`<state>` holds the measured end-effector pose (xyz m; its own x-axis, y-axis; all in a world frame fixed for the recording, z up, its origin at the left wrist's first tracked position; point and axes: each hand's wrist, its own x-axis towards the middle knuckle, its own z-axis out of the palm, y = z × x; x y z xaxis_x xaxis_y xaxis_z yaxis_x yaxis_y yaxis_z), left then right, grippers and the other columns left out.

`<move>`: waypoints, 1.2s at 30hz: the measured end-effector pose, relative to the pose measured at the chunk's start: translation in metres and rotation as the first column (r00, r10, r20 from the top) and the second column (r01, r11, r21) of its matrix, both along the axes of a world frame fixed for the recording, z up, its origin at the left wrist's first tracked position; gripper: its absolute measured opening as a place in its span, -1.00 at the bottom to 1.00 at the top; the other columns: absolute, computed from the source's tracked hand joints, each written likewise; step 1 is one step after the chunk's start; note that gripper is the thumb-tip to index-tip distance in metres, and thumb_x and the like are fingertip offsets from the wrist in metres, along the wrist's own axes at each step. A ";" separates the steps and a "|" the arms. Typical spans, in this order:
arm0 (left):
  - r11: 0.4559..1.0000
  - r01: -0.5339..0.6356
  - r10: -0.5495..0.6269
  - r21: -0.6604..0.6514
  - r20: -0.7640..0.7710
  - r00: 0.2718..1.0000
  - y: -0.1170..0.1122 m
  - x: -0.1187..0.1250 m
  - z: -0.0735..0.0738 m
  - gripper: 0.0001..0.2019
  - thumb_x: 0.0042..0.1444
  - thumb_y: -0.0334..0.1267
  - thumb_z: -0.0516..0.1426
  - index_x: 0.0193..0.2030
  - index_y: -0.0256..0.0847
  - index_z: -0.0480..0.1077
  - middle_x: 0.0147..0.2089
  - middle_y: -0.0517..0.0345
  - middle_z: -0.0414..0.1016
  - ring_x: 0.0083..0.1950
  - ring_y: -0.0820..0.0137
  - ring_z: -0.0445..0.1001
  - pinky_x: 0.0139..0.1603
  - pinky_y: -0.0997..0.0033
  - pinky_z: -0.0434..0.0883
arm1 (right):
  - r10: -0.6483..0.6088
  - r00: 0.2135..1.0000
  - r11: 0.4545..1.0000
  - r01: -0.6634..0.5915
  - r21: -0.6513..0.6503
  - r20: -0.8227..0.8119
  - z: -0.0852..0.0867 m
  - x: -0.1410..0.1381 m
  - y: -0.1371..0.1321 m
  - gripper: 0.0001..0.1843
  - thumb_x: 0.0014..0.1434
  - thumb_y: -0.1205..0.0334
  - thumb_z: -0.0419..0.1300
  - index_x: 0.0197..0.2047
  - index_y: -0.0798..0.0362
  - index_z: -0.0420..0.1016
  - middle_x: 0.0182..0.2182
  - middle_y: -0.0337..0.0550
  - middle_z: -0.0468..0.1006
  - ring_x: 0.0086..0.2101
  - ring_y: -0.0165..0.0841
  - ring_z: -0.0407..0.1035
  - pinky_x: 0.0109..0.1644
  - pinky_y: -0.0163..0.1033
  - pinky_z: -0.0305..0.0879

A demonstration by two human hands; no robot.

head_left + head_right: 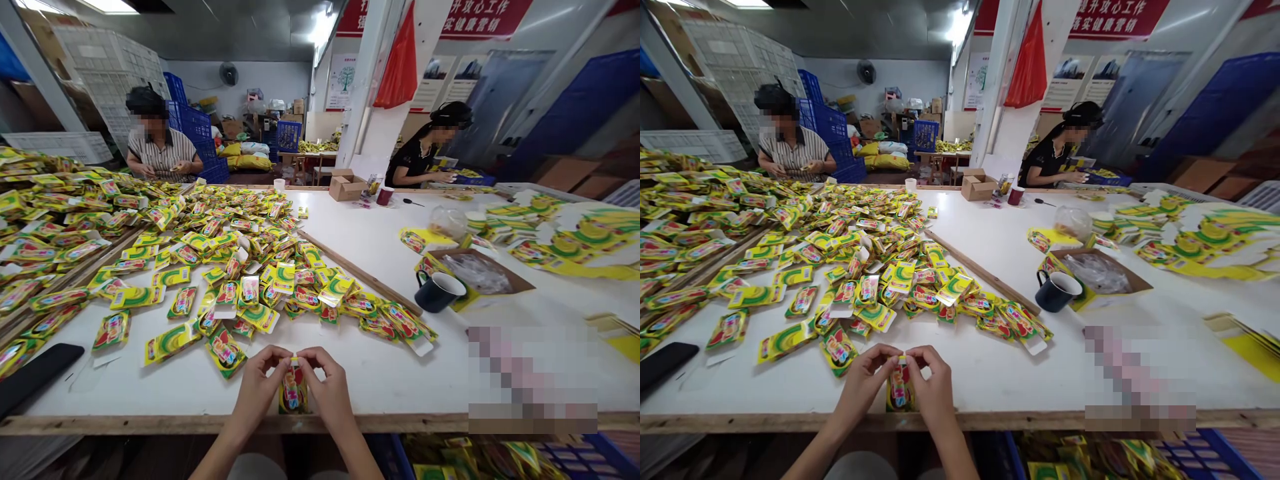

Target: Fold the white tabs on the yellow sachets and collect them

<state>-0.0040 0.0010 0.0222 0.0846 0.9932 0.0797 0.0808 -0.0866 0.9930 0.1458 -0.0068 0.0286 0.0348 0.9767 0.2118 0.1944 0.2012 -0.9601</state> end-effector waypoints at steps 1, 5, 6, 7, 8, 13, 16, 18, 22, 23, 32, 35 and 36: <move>1.000 -0.016 0.016 -0.006 0.001 1.000 0.001 0.001 0.000 -0.84 0.13 -0.19 0.18 -0.31 -0.25 0.48 -0.34 0.09 0.55 -0.29 0.32 0.49 -0.24 0.41 0.42 | -0.009 1.000 1.000 0.009 -0.015 0.009 0.001 0.000 0.001 -0.85 0.17 0.19 0.18 -0.34 0.08 0.52 -0.40 -0.15 0.56 -0.37 -0.32 0.42 -0.27 -0.33 0.33; 0.999 -0.024 0.025 -0.021 0.022 0.999 0.005 0.001 0.003 -0.83 0.11 -0.17 0.19 -0.35 -0.25 0.47 -0.40 0.14 0.52 -0.34 0.36 0.46 -0.28 0.44 0.40 | -0.027 1.000 0.999 0.028 -0.035 0.012 0.004 -0.001 0.004 -0.83 0.16 0.16 0.20 -0.34 0.08 0.51 -0.43 -0.17 0.56 -0.40 -0.33 0.41 -0.29 -0.34 0.32; 1.000 -0.012 0.013 -0.024 0.026 1.000 0.005 0.000 0.003 -0.83 0.11 -0.17 0.19 -0.35 -0.25 0.48 -0.40 0.13 0.53 -0.34 0.36 0.46 -0.28 0.44 0.40 | -0.027 1.000 0.999 0.027 -0.034 0.007 0.004 0.000 0.004 -0.83 0.16 0.15 0.20 -0.35 0.08 0.51 -0.44 -0.17 0.56 -0.40 -0.33 0.41 -0.29 -0.34 0.32; 1.000 0.004 -0.003 -0.026 0.032 0.999 0.005 0.000 0.003 -0.82 0.12 -0.17 0.19 -0.34 -0.25 0.49 -0.38 0.12 0.54 -0.33 0.35 0.47 -0.26 0.43 0.41 | -0.024 1.000 0.999 0.024 -0.034 0.004 0.004 0.000 0.004 -0.82 0.17 0.15 0.20 -0.35 0.08 0.51 -0.45 -0.17 0.55 -0.40 -0.33 0.41 -0.29 -0.34 0.32; 0.999 0.023 -0.022 -0.027 0.042 0.999 0.004 -0.001 0.003 -0.82 0.12 -0.17 0.18 -0.32 -0.25 0.50 -0.36 0.10 0.55 -0.31 0.34 0.48 -0.24 0.42 0.41 | -0.021 1.000 0.999 0.021 -0.033 -0.002 0.002 0.001 0.004 -0.82 0.17 0.14 0.20 -0.36 0.07 0.51 -0.45 -0.17 0.55 -0.40 -0.32 0.41 -0.28 -0.34 0.32; 0.997 0.070 -0.067 -0.026 0.109 0.992 -0.001 -0.007 -0.004 -0.83 0.09 -0.19 0.23 -0.24 -0.23 0.53 -0.25 0.06 0.55 -0.18 0.28 0.51 -0.13 0.38 0.43 | 0.052 0.996 0.998 -0.055 -0.036 -0.070 -0.011 0.004 -0.004 -0.84 0.19 0.15 0.20 -0.27 0.05 0.53 -0.32 -0.13 0.57 -0.28 -0.27 0.46 -0.19 -0.30 0.36; 0.997 0.074 -0.074 0.008 0.098 0.992 -0.002 -0.009 -0.006 -0.86 0.09 -0.22 0.22 -0.25 -0.21 0.54 -0.25 0.07 0.54 -0.16 0.28 0.51 -0.13 0.37 0.43 | 0.109 0.987 0.992 -0.116 -0.056 -0.117 -0.017 0.004 -0.008 -0.84 0.21 0.17 0.19 -0.18 0.03 0.51 -0.28 -0.13 0.57 -0.27 -0.27 0.47 -0.18 -0.28 0.37; 0.995 0.084 -0.087 0.048 0.068 0.994 -0.003 -0.009 -0.005 -0.88 0.11 -0.24 0.21 -0.26 -0.21 0.54 -0.26 0.07 0.53 -0.17 0.28 0.51 -0.13 0.37 0.42 | 0.125 0.983 0.989 -0.134 -0.059 -0.134 -0.018 0.003 -0.008 -0.85 0.21 0.18 0.18 -0.18 0.03 0.50 -0.28 -0.14 0.57 -0.27 -0.28 0.47 -0.17 -0.28 0.38; 0.991 0.045 -0.040 0.130 -0.037 0.999 -0.006 -0.005 -0.004 -0.90 0.14 -0.28 0.16 -0.31 -0.21 0.50 -0.30 0.10 0.50 -0.22 0.30 0.49 -0.18 0.37 0.41 | 0.115 0.985 0.991 -0.123 -0.053 -0.131 -0.016 0.002 -0.008 -0.88 0.21 0.18 0.19 -0.27 0.05 0.49 -0.35 -0.15 0.56 -0.29 -0.28 0.47 -0.19 -0.28 0.37; 0.990 0.023 -0.016 0.136 -0.055 0.998 -0.007 -0.004 -0.005 -0.91 0.15 -0.29 0.15 -0.31 -0.21 0.48 -0.31 0.10 0.49 -0.23 0.31 0.49 -0.19 0.38 0.41 | 0.103 0.986 0.992 -0.110 -0.053 -0.128 -0.016 0.002 -0.009 -0.87 0.21 0.18 0.19 -0.28 0.05 0.48 -0.35 -0.14 0.56 -0.29 -0.28 0.47 -0.19 -0.28 0.38; 0.997 0.077 -0.077 0.010 0.011 0.997 -0.016 0.005 -0.004 -0.76 0.13 -0.25 0.17 -0.06 -0.19 0.43 -0.23 0.10 0.55 -0.19 0.29 0.52 -0.13 0.33 0.45 | 0.028 1.000 1.000 -0.028 -0.015 0.014 -0.005 0.000 -0.019 -0.77 0.20 0.06 0.15 -0.15 0.00 0.47 -0.26 -0.13 0.58 -0.28 -0.25 0.50 -0.20 -0.27 0.43; 0.989 -0.022 0.038 0.144 -0.110 0.993 -0.005 -0.014 0.005 -0.62 0.13 -0.23 0.17 0.11 -0.12 0.34 -0.15 0.07 0.53 -0.12 0.26 0.50 -0.08 0.26 0.45 | -0.225 0.947 0.974 0.219 0.053 0.227 0.003 0.054 -0.038 -0.71 0.15 -0.08 0.12 -0.20 -0.11 0.52 -0.23 -0.10 0.60 -0.25 -0.16 0.51 -0.23 -0.22 0.45; 0.973 -0.073 0.116 0.218 -0.187 0.976 0.002 -0.025 0.009 -0.61 0.13 -0.22 0.17 0.12 -0.11 0.32 -0.08 0.04 0.51 -0.05 0.22 0.48 -0.02 0.21 0.42 | -0.312 0.895 0.949 0.306 0.068 0.318 0.003 0.082 -0.047 -0.68 0.14 -0.14 0.10 -0.20 -0.16 0.53 -0.24 -0.08 0.61 -0.27 -0.14 0.51 -0.30 -0.20 0.45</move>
<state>-0.0294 0.0032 0.0307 0.0260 0.9605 0.2770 0.2910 -0.2724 0.9171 0.2280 -0.0536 0.0316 0.2621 0.9243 0.2774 0.5457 0.0951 -0.8325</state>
